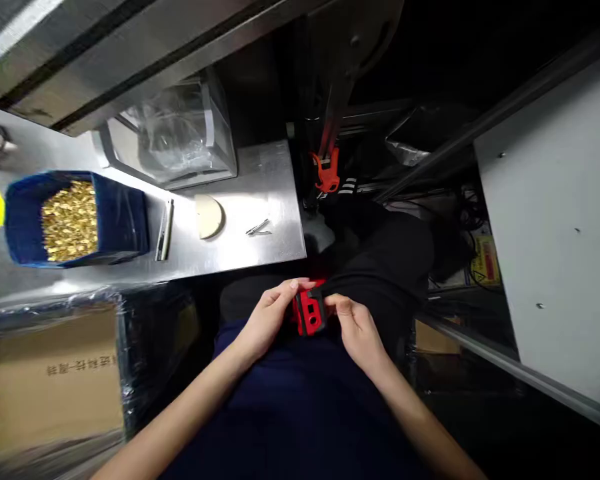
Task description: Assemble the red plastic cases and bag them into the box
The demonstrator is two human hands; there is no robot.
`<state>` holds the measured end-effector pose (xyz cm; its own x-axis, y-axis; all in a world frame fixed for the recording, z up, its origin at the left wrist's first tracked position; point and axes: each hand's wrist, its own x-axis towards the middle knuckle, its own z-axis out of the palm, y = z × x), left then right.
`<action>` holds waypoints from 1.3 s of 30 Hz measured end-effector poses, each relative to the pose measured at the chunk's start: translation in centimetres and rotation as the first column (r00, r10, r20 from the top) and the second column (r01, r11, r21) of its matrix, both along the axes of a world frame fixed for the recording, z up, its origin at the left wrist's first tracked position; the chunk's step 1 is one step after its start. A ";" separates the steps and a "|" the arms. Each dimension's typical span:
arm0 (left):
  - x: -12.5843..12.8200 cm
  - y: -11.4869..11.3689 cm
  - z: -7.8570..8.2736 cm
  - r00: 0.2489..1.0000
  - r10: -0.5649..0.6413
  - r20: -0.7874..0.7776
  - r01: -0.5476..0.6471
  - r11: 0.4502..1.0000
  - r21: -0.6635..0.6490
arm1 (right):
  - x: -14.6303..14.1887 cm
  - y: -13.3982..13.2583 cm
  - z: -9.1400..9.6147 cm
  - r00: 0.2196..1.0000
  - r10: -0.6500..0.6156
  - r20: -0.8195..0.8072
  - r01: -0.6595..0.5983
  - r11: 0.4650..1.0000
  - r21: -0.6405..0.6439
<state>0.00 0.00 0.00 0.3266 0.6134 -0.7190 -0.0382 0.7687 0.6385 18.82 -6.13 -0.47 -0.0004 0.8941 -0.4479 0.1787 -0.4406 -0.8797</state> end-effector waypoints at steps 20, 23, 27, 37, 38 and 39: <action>0.1 1.5 3.3 0.995 -0.046 -0.090 0.068 0.963 0.261 | -0.6 1.8 3.0 0.961 0.262 0.092 -0.278 0.907 0.316; 0.3 1.4 3.5 0.990 -0.063 -0.125 0.091 0.967 0.239 | -0.7 2.0 3.8 0.977 0.215 -0.017 -0.199 0.931 0.307; 0.0 1.2 3.8 0.997 -0.079 -0.007 0.078 0.963 0.258 | -0.7 2.2 4.5 0.987 0.153 -0.049 -0.131 0.944 0.301; -0.3 0.8 3.2 0.982 -0.151 0.111 0.106 0.937 0.332 | -1.0 2.4 5.0 0.991 0.133 -0.025 -0.124 0.967 0.224; -0.2 0.8 3.0 0.984 -0.137 0.112 0.098 0.948 0.302 | -1.1 2.4 4.9 0.991 0.130 -0.024 -0.123 0.972 0.201; -0.1 0.9 2.8 0.986 -0.125 0.113 0.090 0.957 0.275 | -1.2 2.3 4.9 0.992 0.125 -0.023 -0.119 0.978 0.172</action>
